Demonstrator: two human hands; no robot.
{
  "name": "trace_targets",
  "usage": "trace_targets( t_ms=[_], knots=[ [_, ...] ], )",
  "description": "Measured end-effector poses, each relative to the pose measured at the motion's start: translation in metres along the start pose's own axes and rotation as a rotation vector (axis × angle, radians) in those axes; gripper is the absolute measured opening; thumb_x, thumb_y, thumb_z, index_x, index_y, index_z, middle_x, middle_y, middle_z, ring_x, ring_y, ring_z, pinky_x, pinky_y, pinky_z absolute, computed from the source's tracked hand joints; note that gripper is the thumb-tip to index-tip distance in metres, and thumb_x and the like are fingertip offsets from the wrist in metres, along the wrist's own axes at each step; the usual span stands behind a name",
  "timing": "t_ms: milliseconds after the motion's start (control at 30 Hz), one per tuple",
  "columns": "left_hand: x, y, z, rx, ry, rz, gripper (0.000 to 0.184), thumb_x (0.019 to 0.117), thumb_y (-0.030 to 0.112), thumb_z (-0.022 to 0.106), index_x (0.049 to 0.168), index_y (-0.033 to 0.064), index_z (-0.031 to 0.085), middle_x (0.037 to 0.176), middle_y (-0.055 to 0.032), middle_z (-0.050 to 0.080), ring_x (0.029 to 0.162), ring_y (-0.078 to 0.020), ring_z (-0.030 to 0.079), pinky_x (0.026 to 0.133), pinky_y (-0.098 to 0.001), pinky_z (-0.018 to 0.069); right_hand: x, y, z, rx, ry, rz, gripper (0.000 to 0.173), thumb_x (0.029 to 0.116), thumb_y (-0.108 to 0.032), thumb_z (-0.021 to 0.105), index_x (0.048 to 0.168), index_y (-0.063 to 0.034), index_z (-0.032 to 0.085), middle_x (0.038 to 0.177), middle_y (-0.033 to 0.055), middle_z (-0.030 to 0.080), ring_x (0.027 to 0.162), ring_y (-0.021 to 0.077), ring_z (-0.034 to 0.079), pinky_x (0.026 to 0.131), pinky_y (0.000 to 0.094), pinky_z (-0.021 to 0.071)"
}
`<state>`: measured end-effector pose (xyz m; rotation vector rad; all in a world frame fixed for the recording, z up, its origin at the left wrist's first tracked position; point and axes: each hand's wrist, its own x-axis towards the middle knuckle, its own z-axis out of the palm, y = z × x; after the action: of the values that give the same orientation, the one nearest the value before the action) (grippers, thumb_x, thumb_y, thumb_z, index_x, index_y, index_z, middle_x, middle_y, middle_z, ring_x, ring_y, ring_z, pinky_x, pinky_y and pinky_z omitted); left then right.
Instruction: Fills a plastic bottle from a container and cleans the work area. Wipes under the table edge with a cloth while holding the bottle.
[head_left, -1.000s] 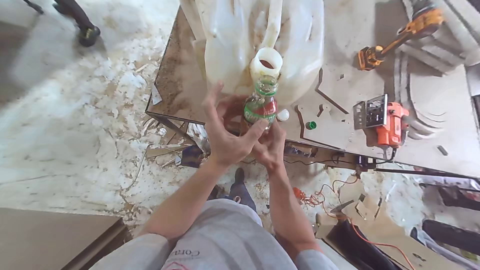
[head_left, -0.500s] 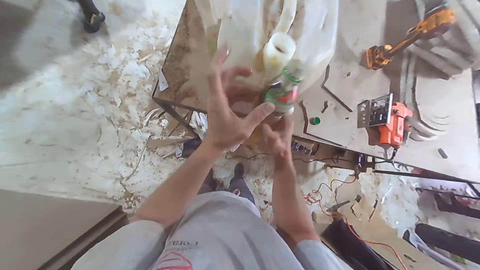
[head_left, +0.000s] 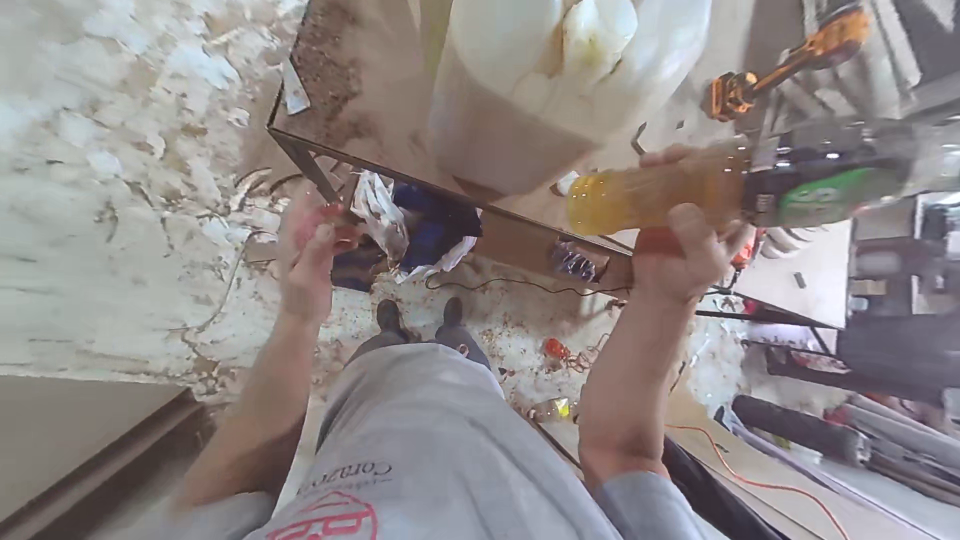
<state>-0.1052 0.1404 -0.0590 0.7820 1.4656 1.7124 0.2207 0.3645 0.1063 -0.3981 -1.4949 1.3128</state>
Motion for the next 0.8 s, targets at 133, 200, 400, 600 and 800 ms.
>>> trace_targets(
  t_ms=[133, 200, 400, 600, 800],
  knots=[
    [-0.009, -0.039, -0.018, -0.098, 0.043, -0.257, 0.061, 0.1066, 0.044, 0.032, 0.161, 0.0180, 0.024, 0.135, -0.0084, 0.063, 0.111, -0.0225, 0.068, 0.095, -0.0415, 0.0571, 0.000, -0.029, -0.005, -0.095, 0.004, 0.008, 0.059, 0.0817, -0.020, 0.079, 0.130, -0.0047, 0.050, 0.128, 0.0166, 0.064, 0.119, 0.0342, 0.064, 0.102, 0.0537, 0.0543],
    [-0.006, -0.051, -0.021, -0.212, 0.059, -0.346, 0.059, 0.1078, 0.046, 0.029, 0.160, 0.0184, 0.028, 0.136, -0.0093, 0.063, 0.114, -0.0250, 0.067, 0.096, -0.0435, 0.0561, -0.001, -0.039, 0.000, -0.117, 0.000, 0.016, 0.061, 0.0800, -0.020, 0.080, 0.130, -0.0068, 0.048, 0.129, 0.0156, 0.063, 0.119, 0.0342, 0.063, 0.102, 0.0540, 0.0541],
    [0.015, -0.079, -0.011, -0.316, 0.007, -0.452, 0.059, 0.1097, 0.046, 0.016, 0.155, 0.0167, 0.041, 0.137, -0.0104, 0.063, 0.120, -0.0256, 0.065, 0.098, -0.0449, 0.0541, -0.012, -0.040, 0.017, -0.142, -0.050, 0.108, 0.061, 0.0784, -0.022, 0.082, 0.130, -0.0067, 0.053, 0.130, 0.0137, 0.063, 0.122, 0.0329, 0.061, 0.105, 0.0532, 0.0518],
    [0.031, -0.152, -0.035, -0.022, 0.125, -0.626, 0.059, 0.1058, 0.041, 0.043, 0.160, 0.0172, 0.033, 0.140, -0.0107, 0.061, 0.120, -0.0234, 0.064, 0.098, -0.0433, 0.0539, -0.066, 0.062, 0.038, -0.277, 0.032, 0.202, 0.063, 0.0770, -0.021, 0.088, 0.132, -0.0120, 0.058, 0.129, 0.0051, 0.068, 0.119, 0.0237, 0.065, 0.101, 0.0455, 0.0560],
    [0.003, -0.291, 0.029, -0.366, 0.227, -1.223, 0.067, 0.1034, 0.058, 0.040, 0.151, 0.0114, 0.042, 0.136, -0.0164, 0.062, 0.114, -0.0305, 0.066, 0.093, -0.0473, 0.0552, -0.152, 0.178, 0.045, -0.349, 0.191, 0.465, 0.061, 0.0698, -0.017, 0.093, 0.122, -0.0138, 0.062, 0.113, -0.0058, 0.073, 0.106, 0.0102, 0.070, 0.092, 0.0353, 0.0609]
  ],
)
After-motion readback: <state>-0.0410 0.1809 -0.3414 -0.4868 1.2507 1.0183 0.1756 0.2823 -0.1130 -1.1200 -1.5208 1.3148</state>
